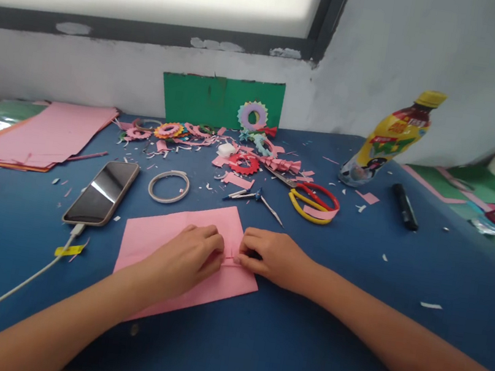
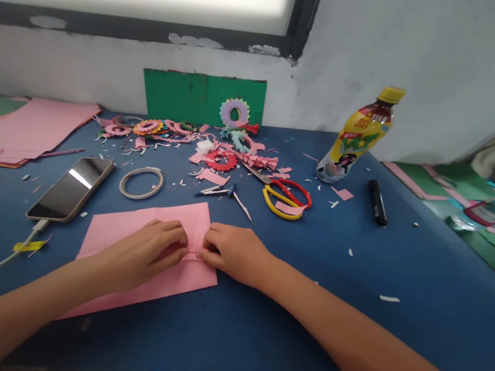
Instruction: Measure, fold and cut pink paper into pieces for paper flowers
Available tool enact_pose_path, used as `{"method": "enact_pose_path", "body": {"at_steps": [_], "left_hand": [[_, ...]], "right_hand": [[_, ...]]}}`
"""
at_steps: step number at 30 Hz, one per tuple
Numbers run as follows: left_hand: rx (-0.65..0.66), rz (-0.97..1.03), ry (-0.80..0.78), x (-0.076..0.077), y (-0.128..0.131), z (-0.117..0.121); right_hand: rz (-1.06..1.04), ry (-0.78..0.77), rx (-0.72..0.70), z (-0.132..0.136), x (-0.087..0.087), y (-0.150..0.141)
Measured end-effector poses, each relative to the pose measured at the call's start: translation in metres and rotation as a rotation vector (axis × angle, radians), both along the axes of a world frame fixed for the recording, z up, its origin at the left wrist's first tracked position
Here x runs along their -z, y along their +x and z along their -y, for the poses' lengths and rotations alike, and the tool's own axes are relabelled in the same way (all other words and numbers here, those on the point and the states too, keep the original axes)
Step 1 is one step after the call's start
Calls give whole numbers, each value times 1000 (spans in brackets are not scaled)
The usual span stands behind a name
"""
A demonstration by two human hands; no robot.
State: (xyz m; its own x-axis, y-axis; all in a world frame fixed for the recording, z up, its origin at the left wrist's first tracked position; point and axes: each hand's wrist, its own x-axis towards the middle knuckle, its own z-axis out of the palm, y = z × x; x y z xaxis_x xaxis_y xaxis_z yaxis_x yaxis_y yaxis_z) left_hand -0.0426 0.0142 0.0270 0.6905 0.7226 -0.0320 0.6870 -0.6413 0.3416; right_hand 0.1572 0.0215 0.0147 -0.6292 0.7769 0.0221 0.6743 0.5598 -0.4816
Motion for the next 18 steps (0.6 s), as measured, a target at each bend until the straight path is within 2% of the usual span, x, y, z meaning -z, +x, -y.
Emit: {"method": "enact_pose_path", "body": {"at_steps": [11, 18], "left_hand": [[-25, 100, -90, 5, 1, -12], [58, 32, -5, 6, 1, -11]], "right_hand": [[-8, -11, 17, -1, 4, -2], [4, 28, 27, -2, 6, -2]]}}
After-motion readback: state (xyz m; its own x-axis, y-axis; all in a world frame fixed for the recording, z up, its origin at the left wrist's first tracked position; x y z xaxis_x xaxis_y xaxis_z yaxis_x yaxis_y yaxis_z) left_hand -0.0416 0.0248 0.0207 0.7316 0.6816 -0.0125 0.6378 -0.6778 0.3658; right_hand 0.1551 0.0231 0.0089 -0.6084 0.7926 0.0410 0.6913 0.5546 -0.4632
